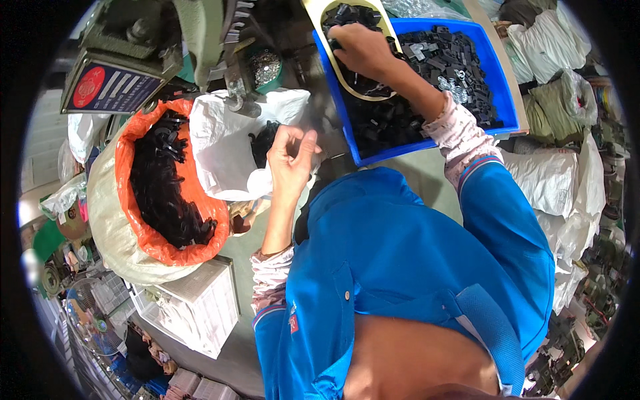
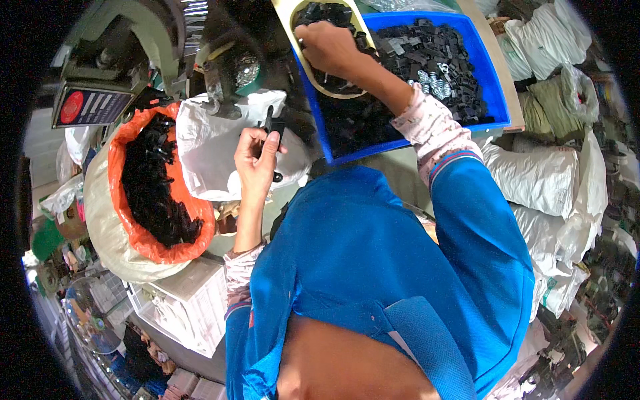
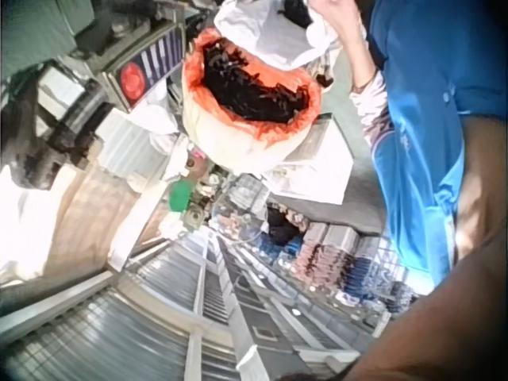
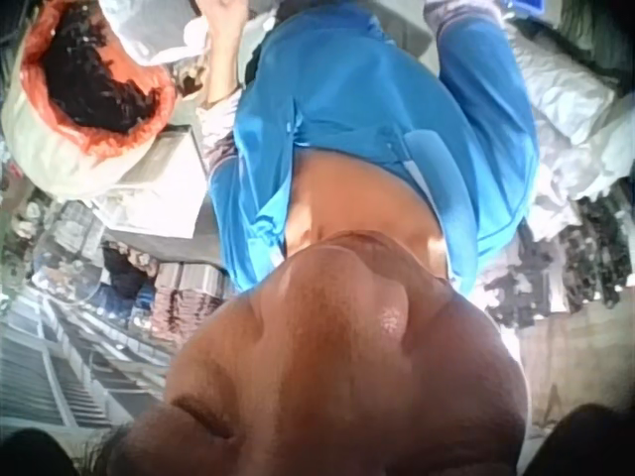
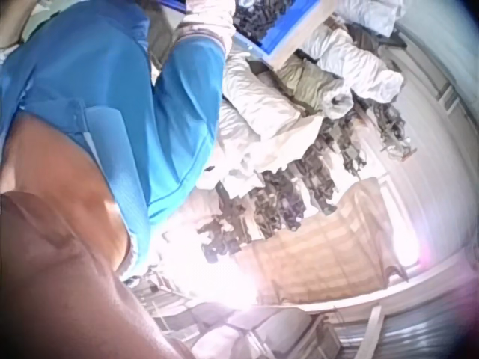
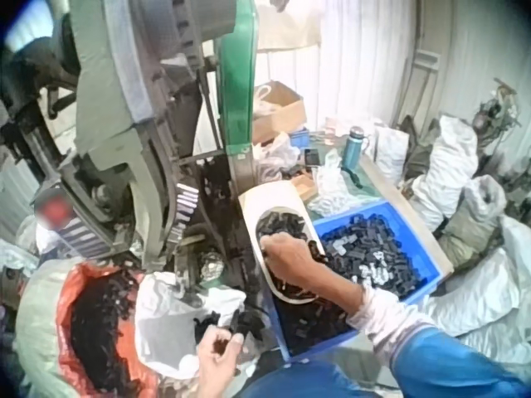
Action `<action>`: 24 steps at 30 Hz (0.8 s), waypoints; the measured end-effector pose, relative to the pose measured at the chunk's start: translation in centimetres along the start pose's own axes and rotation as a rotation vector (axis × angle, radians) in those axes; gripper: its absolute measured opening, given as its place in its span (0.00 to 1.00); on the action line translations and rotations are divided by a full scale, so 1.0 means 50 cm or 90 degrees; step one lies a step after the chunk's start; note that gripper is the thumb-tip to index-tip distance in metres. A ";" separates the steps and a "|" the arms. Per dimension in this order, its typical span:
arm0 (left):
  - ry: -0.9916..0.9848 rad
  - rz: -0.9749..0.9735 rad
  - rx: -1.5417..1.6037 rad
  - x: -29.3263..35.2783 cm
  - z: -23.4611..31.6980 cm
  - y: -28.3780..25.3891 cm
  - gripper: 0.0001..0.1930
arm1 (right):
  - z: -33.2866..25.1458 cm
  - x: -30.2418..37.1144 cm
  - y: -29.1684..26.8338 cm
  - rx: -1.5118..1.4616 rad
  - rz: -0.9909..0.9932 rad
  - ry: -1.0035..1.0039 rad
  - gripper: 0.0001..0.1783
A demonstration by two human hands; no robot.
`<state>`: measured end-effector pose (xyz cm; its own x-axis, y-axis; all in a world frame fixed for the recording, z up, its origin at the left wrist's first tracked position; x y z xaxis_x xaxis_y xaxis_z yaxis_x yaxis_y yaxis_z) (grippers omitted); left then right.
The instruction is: The person picks small black plastic components from a blue bin and assembles them by hand, inserting a small metal piece into each one. The assembled units are then placed into a white bag. The person repeats this process continuously.
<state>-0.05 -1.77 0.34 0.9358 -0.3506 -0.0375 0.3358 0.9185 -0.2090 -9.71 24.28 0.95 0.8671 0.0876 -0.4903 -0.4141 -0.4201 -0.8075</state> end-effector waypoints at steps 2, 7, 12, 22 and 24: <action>0.004 0.034 0.098 -0.001 -0.003 -0.010 0.08 | 0.017 -0.003 -0.032 -0.215 0.138 -0.049 0.16; -0.002 0.057 0.134 -0.023 -0.003 -0.047 0.09 | 0.023 0.017 -0.110 -0.829 -0.022 0.317 0.13; 0.045 0.030 0.103 -0.044 -0.013 -0.092 0.10 | -0.064 0.037 -0.076 -0.925 -0.083 0.302 0.11; 0.049 0.036 0.091 -0.048 -0.052 -0.208 0.10 | -0.244 0.024 0.000 -0.881 -0.186 0.247 0.17; 0.046 0.049 0.056 -0.048 -0.060 -0.229 0.12 | -0.269 0.016 0.015 -0.869 -0.175 0.247 0.17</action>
<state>-6.46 -11.97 -0.14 0.9501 -0.2875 -0.1212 0.2741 0.9547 -0.1159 -5.61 11.92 4.38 0.9854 0.1524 -0.0762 0.1642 -0.9687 0.1862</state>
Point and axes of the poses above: each hand's wrist, its own x-axis away from the middle knuckle, its own y-axis out of the palm, z = x × y, the point moved 1 cm from there along -x, towards the middle knuckle, and after that the axes turned 8 degrees about -x, right-handed, at the moved point
